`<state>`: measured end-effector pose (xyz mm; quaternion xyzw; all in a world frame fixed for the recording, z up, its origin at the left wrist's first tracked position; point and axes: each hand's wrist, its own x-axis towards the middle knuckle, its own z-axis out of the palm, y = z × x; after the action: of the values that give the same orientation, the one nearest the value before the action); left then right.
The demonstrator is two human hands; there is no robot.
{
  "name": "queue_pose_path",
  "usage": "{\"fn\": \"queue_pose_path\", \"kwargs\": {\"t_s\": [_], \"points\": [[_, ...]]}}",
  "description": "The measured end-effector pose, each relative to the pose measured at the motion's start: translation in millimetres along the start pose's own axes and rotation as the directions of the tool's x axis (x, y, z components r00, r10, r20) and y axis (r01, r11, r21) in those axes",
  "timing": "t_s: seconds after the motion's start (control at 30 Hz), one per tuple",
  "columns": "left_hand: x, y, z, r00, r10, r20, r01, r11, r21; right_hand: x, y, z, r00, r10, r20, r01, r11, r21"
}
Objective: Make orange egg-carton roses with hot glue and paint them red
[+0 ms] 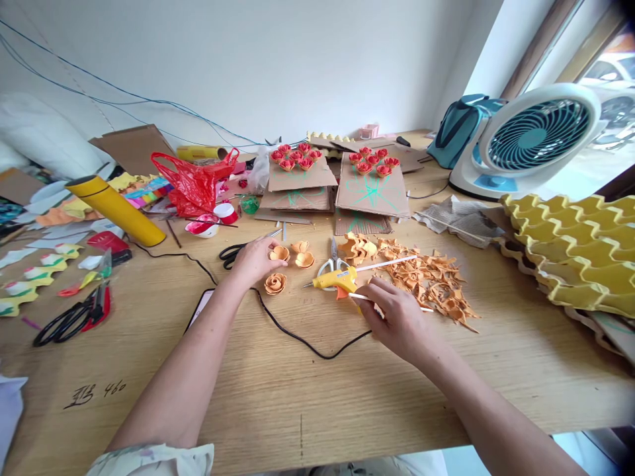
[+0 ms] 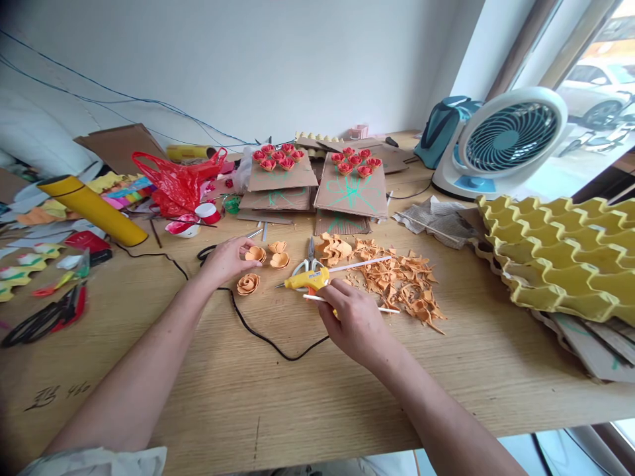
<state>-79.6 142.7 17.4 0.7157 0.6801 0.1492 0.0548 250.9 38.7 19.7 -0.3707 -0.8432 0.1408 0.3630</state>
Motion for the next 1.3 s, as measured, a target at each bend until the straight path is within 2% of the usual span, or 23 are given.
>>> {"fn": "queue_pose_path", "kwargs": {"t_s": [0.3,0.67,0.9,1.13,1.3], "points": [[-1.2,-1.4,-1.7,1.000,0.015,-0.004,-0.015,0.994,-0.111,1.0,-0.5,-1.1,1.000,0.016,0.004,-0.016,1.000,-0.015],[-0.2,0.2,-2.6,1.000,-0.007,0.000,0.007,0.990,-0.139,1.3,0.4,-1.1,1.000,0.024,0.000,-0.024,0.999,-0.023],[-5.2,3.1,-0.9,0.999,0.036,-0.008,-0.036,0.999,-0.028,1.6,0.0,-1.6,1.000,0.021,0.000,-0.021,1.000,-0.015],[-13.0,10.3,-3.3,0.996,0.064,-0.068,-0.061,0.997,0.049,1.9,-0.5,-2.5,1.000,0.011,-0.001,-0.011,1.000,-0.020],[-29.2,27.3,-13.8,0.966,0.130,-0.224,-0.113,0.990,0.084,0.6,1.3,-1.4,1.000,0.008,-0.008,-0.008,1.000,-0.016]]}}
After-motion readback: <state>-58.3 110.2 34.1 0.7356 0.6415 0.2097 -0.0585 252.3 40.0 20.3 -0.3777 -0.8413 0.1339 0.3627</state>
